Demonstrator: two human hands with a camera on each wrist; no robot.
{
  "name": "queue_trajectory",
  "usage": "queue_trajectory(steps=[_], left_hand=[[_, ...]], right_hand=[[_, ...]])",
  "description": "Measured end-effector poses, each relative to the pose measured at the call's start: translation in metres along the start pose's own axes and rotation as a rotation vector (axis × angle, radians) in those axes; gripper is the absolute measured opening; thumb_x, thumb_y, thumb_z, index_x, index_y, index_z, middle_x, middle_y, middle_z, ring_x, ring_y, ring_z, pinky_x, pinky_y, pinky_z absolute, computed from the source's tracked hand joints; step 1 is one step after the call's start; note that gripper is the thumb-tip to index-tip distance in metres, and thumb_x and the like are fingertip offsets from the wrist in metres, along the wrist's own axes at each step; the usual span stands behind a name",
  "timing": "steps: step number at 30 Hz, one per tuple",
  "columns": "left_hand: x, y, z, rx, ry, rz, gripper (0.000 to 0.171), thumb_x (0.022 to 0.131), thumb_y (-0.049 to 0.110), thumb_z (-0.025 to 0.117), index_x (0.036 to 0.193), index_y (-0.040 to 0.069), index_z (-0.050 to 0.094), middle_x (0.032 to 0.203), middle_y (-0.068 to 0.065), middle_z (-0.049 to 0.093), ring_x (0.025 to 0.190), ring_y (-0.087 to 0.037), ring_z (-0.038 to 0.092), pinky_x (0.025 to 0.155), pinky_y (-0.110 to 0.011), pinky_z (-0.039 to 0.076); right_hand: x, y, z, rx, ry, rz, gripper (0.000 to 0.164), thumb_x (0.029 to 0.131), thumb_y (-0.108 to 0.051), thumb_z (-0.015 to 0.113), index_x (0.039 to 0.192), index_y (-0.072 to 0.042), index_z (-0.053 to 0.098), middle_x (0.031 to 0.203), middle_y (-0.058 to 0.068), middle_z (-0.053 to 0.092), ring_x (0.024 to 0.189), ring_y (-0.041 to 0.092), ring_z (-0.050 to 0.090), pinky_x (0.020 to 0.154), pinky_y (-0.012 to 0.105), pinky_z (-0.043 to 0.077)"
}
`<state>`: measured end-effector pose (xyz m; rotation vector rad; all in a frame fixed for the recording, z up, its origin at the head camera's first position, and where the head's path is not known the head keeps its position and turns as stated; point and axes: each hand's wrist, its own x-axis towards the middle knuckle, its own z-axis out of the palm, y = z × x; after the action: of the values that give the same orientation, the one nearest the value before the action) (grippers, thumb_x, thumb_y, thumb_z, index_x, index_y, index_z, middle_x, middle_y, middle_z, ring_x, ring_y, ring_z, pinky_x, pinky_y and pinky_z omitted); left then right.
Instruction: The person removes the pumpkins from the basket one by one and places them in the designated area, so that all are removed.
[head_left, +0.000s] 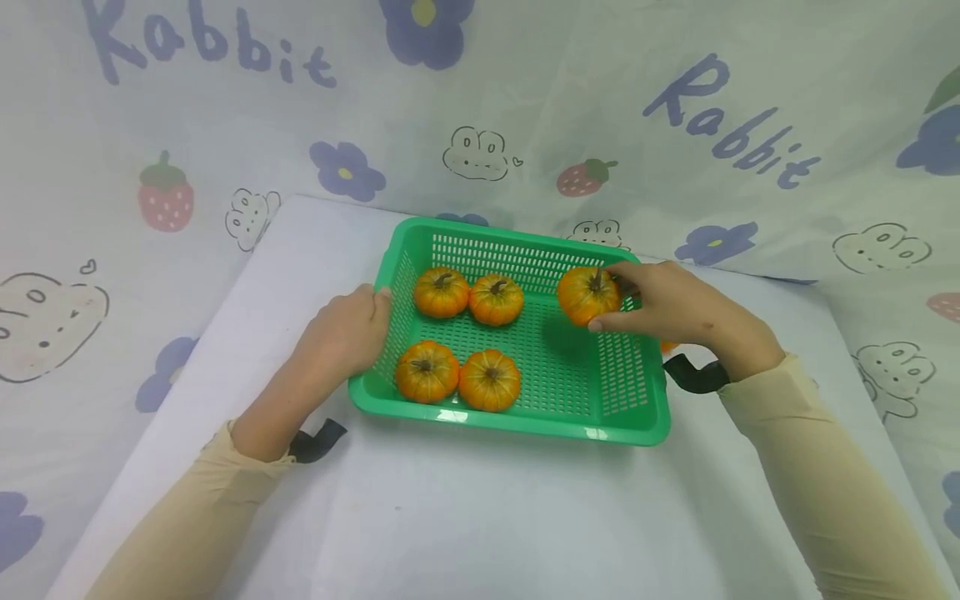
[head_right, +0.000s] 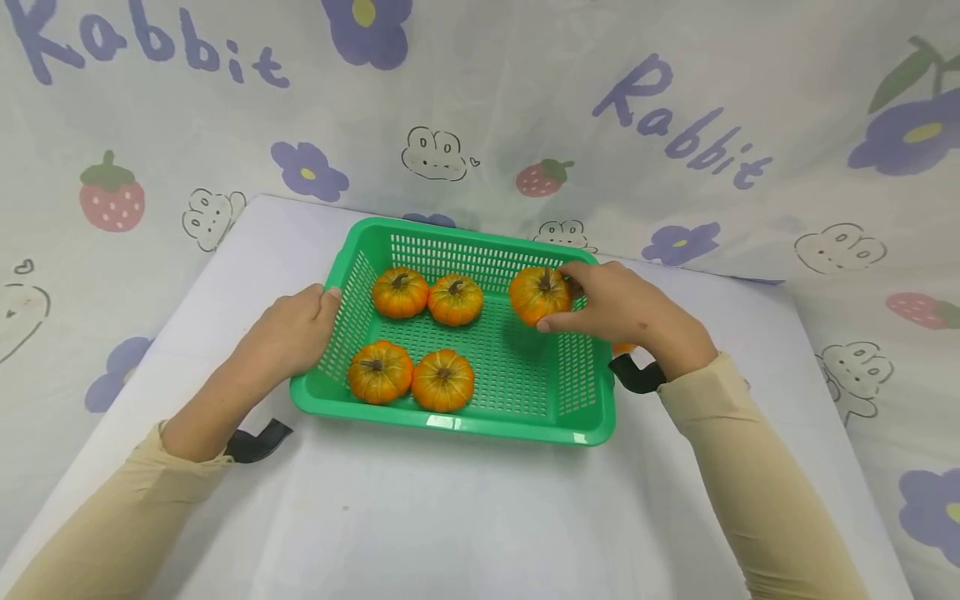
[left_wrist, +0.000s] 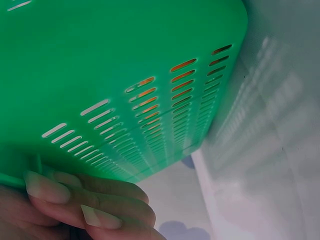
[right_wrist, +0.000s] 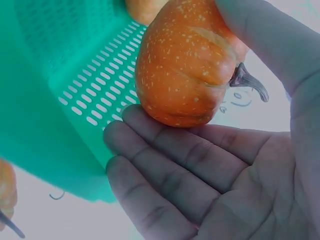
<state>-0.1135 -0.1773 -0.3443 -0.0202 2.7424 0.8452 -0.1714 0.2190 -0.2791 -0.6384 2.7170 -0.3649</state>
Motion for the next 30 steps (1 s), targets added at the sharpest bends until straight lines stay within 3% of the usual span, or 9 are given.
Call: queue_trajectory(steps=[14,21,30], left_hand=[[0.000,0.000,-0.001,0.006,0.000,0.009,0.059,0.113,0.044,0.015,0.116,-0.003,0.051,0.081,-0.016,0.054,0.071,-0.032,0.056,0.058,-0.040,0.049],[0.000,0.000,0.000,0.005,0.011,0.016,0.060,0.113,0.044,0.015,0.114,-0.003,0.052,0.080,-0.016,0.053,0.070,-0.032,0.056,0.057,-0.040,0.049],[0.000,0.000,0.001,-0.012,0.017,0.002,0.061,0.113,0.046,0.014,0.115,-0.003,0.052,0.080,-0.016,0.053,0.068,-0.031,0.056,0.055,-0.039,0.048]], right_hand=[[-0.018,0.014,-0.019,0.055,0.016,0.064,0.094,0.089,-0.063,0.076,0.153,-0.002,0.045,0.136,0.021,0.064,0.126,0.040,0.060,0.102,0.063,0.047],[-0.031,0.028,-0.020,0.072,0.053,0.082,0.089,0.091,-0.058,0.077,0.151,0.000,0.047,0.133,0.022,0.065,0.124,0.046,0.061,0.103,0.064,0.047],[-0.056,0.054,-0.016,0.086,0.065,0.168,0.094,0.093,-0.059,0.074,0.155,0.002,0.040,0.137,0.026,0.063,0.128,0.050,0.056,0.100,0.069,0.046]])
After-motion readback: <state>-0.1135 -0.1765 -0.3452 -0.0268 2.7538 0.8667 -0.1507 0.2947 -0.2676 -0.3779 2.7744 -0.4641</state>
